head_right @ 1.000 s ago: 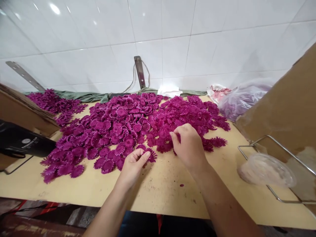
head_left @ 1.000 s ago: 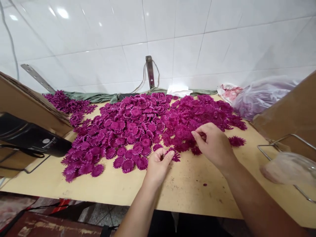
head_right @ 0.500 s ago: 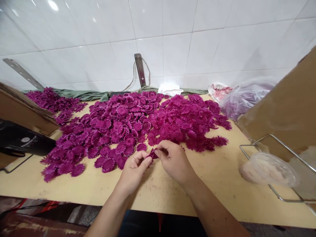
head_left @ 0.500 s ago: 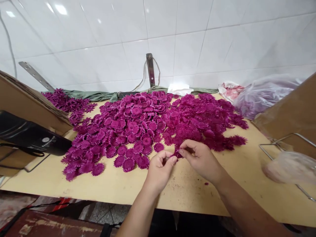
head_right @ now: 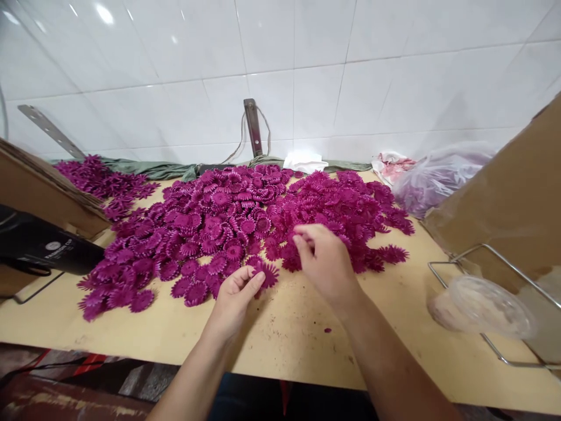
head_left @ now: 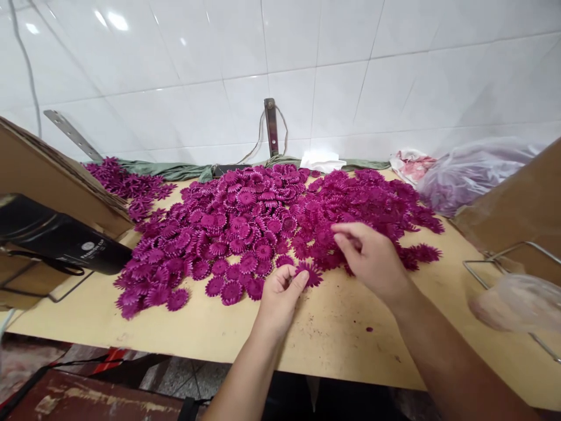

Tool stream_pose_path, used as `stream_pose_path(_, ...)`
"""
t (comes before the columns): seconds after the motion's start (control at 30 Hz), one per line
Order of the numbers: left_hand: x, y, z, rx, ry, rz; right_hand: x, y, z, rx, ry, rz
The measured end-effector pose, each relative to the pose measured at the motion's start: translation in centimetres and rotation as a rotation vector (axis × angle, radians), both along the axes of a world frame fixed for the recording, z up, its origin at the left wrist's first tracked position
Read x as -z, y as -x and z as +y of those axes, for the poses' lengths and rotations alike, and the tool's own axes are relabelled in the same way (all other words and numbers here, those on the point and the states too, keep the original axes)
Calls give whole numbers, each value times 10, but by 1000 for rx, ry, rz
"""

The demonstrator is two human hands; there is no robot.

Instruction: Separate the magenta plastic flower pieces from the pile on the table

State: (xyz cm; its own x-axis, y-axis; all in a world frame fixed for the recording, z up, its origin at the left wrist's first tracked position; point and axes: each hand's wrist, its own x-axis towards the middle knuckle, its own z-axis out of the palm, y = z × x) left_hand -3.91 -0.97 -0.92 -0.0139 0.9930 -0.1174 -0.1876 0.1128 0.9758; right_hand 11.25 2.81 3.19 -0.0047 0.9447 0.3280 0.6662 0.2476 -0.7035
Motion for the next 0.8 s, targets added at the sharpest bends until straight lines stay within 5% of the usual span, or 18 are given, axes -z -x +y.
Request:
stream_pose_path(0.13, 6, -1, 5, -6, 5, -47, 8, 16, -29, -243, 160, 123)
stream_pose_path(0.3, 6, -4, 5, 25, 34, -61, 14, 24, -29, -414, 348, 333)
stream_pose_path(0.4, 1, -4, 1, 43, -27, -3, 14, 15, -18, -281, 248, 316)
stream_pose_path(0.57, -5, 1, -8, 7, -74, 0, 12, -20, 14, 317, -30, 183)
stream_pose_path(0.8, -7, -2, -6, 53, 27, -48, 6, -17, 21, 184, -107, -27)
